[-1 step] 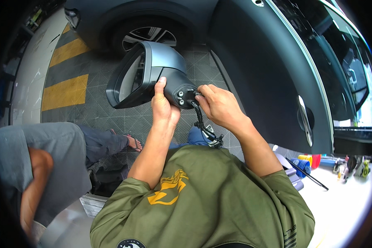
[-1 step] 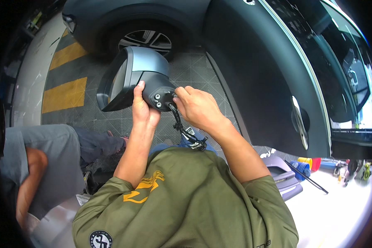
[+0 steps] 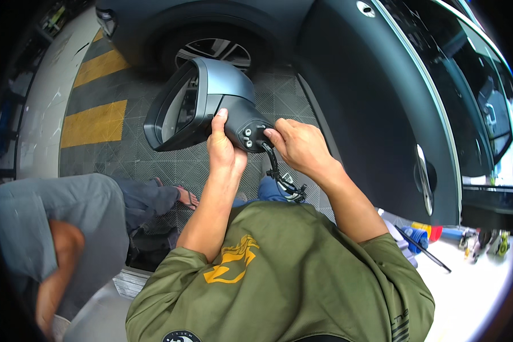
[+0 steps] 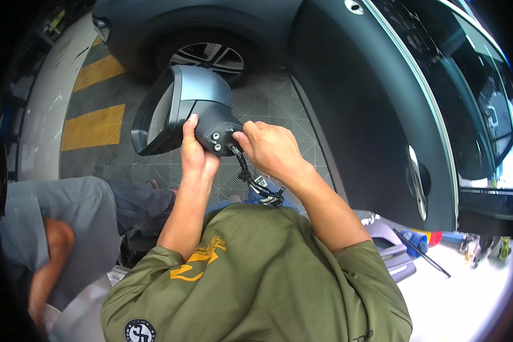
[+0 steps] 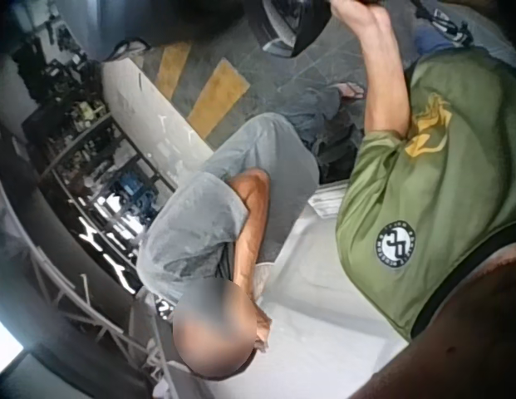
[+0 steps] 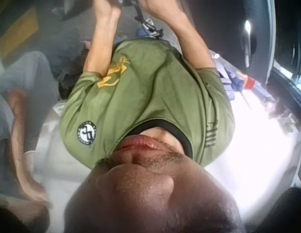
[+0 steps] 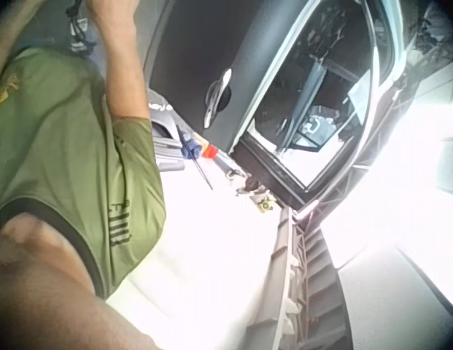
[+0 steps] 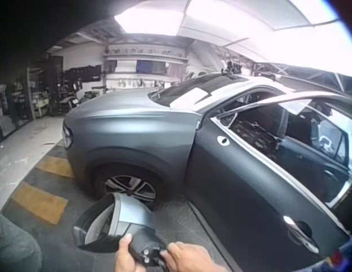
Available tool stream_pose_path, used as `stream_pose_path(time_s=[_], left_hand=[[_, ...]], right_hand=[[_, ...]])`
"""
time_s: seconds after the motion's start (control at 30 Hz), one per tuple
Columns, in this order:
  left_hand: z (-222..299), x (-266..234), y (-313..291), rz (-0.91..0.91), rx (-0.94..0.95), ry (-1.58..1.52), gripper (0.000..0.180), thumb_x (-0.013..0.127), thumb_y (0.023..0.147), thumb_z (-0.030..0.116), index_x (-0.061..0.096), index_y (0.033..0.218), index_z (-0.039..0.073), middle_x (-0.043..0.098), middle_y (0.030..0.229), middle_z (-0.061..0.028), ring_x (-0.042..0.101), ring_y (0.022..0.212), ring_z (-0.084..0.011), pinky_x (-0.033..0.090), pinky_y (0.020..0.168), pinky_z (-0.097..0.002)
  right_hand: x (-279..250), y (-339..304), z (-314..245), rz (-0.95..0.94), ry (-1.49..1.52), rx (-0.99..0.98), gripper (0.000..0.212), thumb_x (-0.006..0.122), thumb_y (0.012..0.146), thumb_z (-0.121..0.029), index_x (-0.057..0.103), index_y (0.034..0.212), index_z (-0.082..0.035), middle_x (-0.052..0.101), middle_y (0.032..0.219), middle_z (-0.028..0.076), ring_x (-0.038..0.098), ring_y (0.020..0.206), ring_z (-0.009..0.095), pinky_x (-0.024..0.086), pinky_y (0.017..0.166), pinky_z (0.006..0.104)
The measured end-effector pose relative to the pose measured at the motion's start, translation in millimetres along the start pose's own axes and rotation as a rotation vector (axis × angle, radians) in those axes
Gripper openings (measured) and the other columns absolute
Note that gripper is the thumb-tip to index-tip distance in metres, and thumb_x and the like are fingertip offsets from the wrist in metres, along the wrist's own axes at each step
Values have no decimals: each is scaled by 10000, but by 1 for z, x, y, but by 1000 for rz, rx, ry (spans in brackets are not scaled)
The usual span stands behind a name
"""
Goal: The person uses a T-handle wrench to loosen and remove bolts securing the side mirror to the car door. After removing the mirror, the person disconnects the wiring harness and sets the mirror aside.
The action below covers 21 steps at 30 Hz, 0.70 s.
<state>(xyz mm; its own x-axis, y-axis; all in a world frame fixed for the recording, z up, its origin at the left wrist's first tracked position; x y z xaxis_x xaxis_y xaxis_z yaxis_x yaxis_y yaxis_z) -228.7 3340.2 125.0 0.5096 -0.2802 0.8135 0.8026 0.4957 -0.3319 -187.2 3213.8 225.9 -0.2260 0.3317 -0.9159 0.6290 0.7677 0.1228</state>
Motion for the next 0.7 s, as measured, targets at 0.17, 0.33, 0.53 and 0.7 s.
stream_pose_path(time_s=[0.17, 0.33, 0.53, 0.7], left_hand=[[27, -19, 40, 61, 258, 25, 413, 602, 874, 303, 516, 1135, -4, 603, 1056, -118, 618, 925, -230, 519, 819, -364], [101, 2, 81, 163, 498, 43, 410, 594, 886, 300, 523, 1143, -12, 611, 1059, -122, 622, 932, -235, 518, 826, -373], [183, 21, 92, 264, 757, 39, 415, 607, 881, 267, 517, 1157, -30, 603, 1079, -124, 619, 962, -229, 522, 836, -362], [263, 4, 79, 325, 1033, 96, 406, 607, 881, 230, 512, 1169, -39, 591, 1102, -125, 612, 979, -216, 517, 849, -347]], right_hand=[[13, 48, 6, 170, 227, -273, 215, 608, 867, -210, 532, 929, -19, 611, 824, 154, 615, 717, 329, 496, 617, 415], [20, 153, -7, 28, 222, -438, 199, 598, 866, -185, 489, 844, -21, 587, 781, 145, 613, 717, 332, 498, 612, 411], [2, 236, -57, 38, 407, -724, 256, 536, 916, -254, 502, 809, -23, 608, 735, 185, 613, 665, 346, 488, 610, 434], [34, 298, -125, -92, 387, -784, 190, 546, 907, -199, 497, 850, -25, 598, 672, 159, 610, 620, 348, 482, 580, 447]])
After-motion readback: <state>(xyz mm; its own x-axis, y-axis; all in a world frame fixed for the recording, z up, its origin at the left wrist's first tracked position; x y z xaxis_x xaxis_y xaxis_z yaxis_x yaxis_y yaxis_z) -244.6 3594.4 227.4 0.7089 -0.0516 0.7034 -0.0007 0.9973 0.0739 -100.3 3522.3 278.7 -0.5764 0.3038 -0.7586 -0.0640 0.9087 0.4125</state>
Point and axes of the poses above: each hand's wrist, its own y-axis towards the middle knuckle, its own x-axis out of the palm, z = x × y, the point moved 10 cm from there along y, towards the middle knuckle
